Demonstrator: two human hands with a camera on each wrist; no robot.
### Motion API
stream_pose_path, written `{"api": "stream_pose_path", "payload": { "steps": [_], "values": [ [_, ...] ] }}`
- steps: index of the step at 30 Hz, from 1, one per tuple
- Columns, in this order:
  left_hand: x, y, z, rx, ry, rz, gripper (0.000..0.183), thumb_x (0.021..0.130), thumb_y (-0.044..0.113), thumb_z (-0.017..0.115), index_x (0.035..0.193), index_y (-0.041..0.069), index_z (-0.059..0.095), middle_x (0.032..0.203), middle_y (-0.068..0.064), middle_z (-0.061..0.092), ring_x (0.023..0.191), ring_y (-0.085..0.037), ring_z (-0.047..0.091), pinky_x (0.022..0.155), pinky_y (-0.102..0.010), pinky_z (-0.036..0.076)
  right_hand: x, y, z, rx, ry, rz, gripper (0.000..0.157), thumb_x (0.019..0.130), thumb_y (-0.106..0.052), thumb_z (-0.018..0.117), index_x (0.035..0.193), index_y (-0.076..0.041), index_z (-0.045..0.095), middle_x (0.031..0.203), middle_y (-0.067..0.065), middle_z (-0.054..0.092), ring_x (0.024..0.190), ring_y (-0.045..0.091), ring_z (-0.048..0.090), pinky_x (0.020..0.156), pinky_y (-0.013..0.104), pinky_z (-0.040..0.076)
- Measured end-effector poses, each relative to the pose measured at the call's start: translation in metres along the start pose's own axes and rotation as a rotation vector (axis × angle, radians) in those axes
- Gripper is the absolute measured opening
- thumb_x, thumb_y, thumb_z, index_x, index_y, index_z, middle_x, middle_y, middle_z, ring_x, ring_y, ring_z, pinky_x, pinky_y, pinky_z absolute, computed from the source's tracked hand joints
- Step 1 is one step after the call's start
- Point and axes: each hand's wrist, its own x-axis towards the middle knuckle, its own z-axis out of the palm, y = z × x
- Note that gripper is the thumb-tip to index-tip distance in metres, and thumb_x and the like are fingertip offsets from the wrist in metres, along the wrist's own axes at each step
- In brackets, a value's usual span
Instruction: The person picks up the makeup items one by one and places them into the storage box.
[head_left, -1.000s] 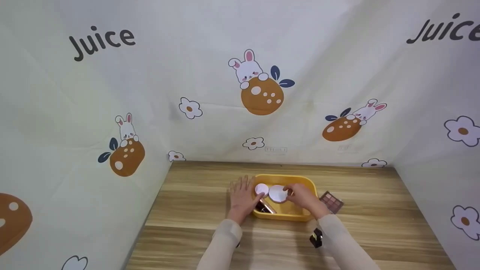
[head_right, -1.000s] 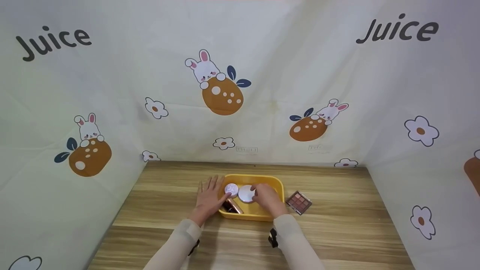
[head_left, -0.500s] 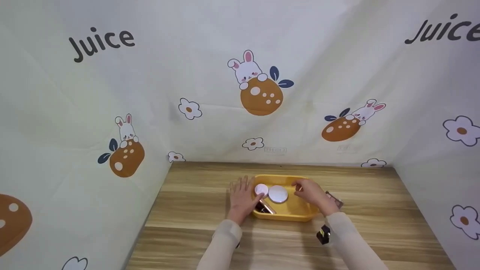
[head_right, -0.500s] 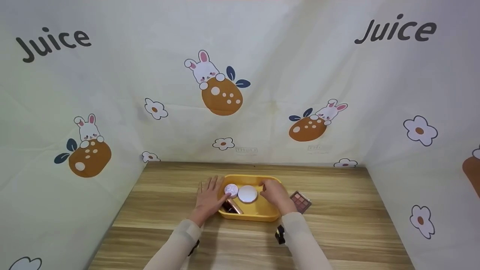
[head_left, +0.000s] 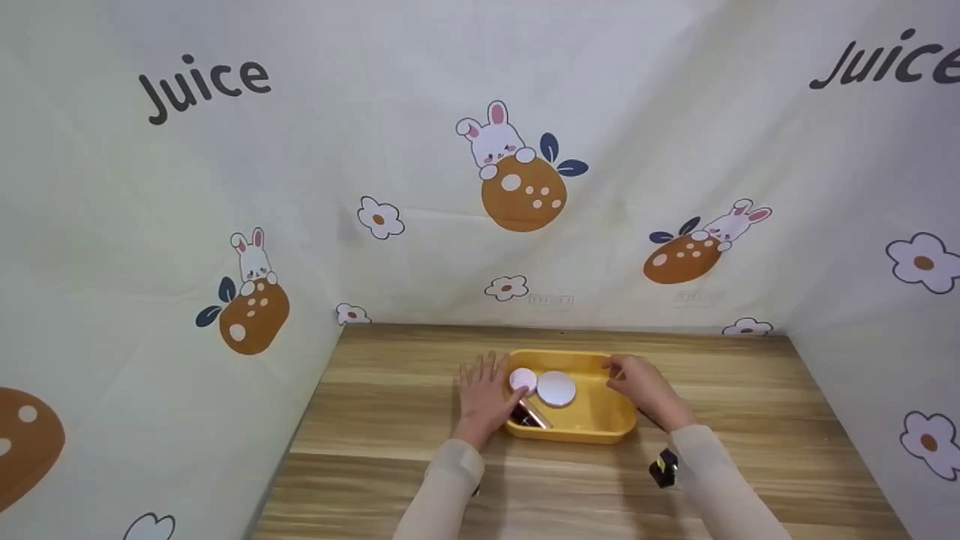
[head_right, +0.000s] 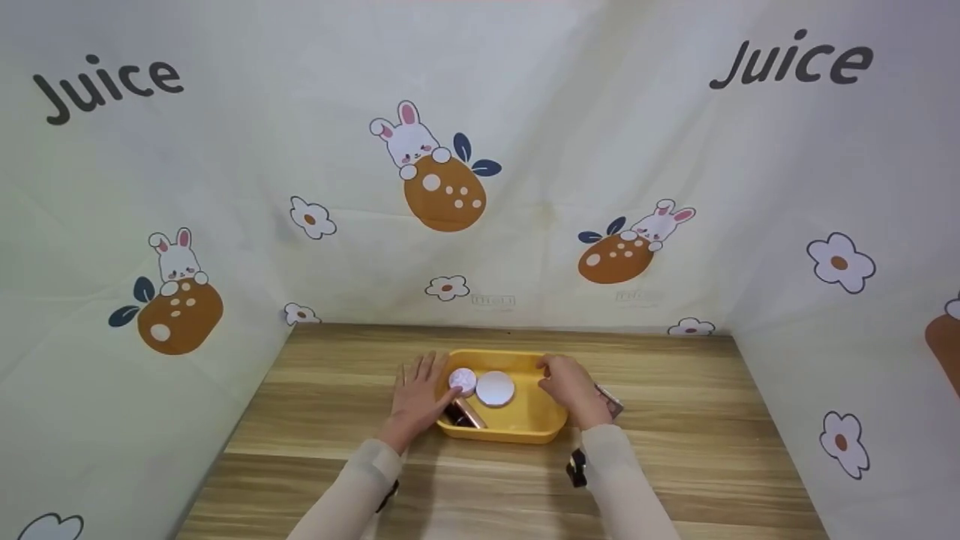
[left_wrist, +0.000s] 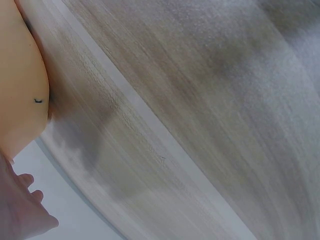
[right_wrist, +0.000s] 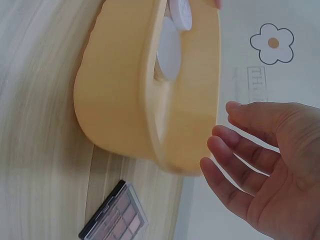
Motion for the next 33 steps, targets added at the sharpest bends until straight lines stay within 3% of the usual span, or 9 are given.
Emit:
{"api": "stream_pose_path", "payload": {
  "steps": [12, 20, 27, 33],
  "values": [
    [0.0, 0.0, -0.001, -0.019, -0.01, 0.001, 0.079, 0.094, 0.071, 0.039, 0.158, 0.026, 0.029, 0.165, -0.011, 0.028, 0.153, -0.035, 0.024, 0.123, -0.063, 0.01, -0.01, 0.023, -0.012, 0.012, 0.005, 0.025, 0.03, 0.091, -0.002, 0.064, 0.12, 0.006, 0.065, 0.114, 0.023, 0.068, 0.1, 0.032, 0.066, 0.09, 0.05, 0.056],
    [-0.001, -0.001, 0.001, 0.002, 0.015, 0.02, 0.077, 0.095, 0.069, 0.04, 0.157, 0.024, 0.032, 0.163, -0.012, 0.031, 0.151, -0.037, 0.028, 0.122, -0.063, 0.015, -0.018, 0.041, -0.015, -0.044, 0.07, 0.009, 0.029, 0.087, -0.005, 0.067, 0.115, 0.005, 0.067, 0.115, 0.027, 0.067, 0.103, 0.044, 0.066, 0.09, 0.056, 0.054],
    [-0.001, -0.002, 0.001, -0.016, 0.013, 0.02, 0.076, 0.095, 0.068, 0.04, 0.157, 0.024, 0.032, 0.164, -0.012, 0.03, 0.151, -0.037, 0.028, 0.122, -0.063, 0.016, -0.024, 0.057, -0.016, -0.06, 0.085, 0.029, 0.031, 0.085, -0.006, 0.068, 0.113, 0.005, 0.068, 0.116, 0.027, 0.066, 0.099, 0.038, 0.066, 0.087, 0.055, 0.054],
    [-0.001, -0.001, 0.0, -0.017, 0.003, 0.014, 0.077, 0.095, 0.068, 0.042, 0.157, 0.024, 0.032, 0.164, -0.013, 0.03, 0.151, -0.037, 0.027, 0.122, -0.063, 0.015, -0.028, 0.069, -0.013, -0.134, 0.115, 0.004, 0.027, 0.084, -0.007, 0.071, 0.108, 0.006, 0.069, 0.111, 0.03, 0.065, 0.104, 0.046, 0.063, 0.093, 0.061, 0.049]
  ]
}}
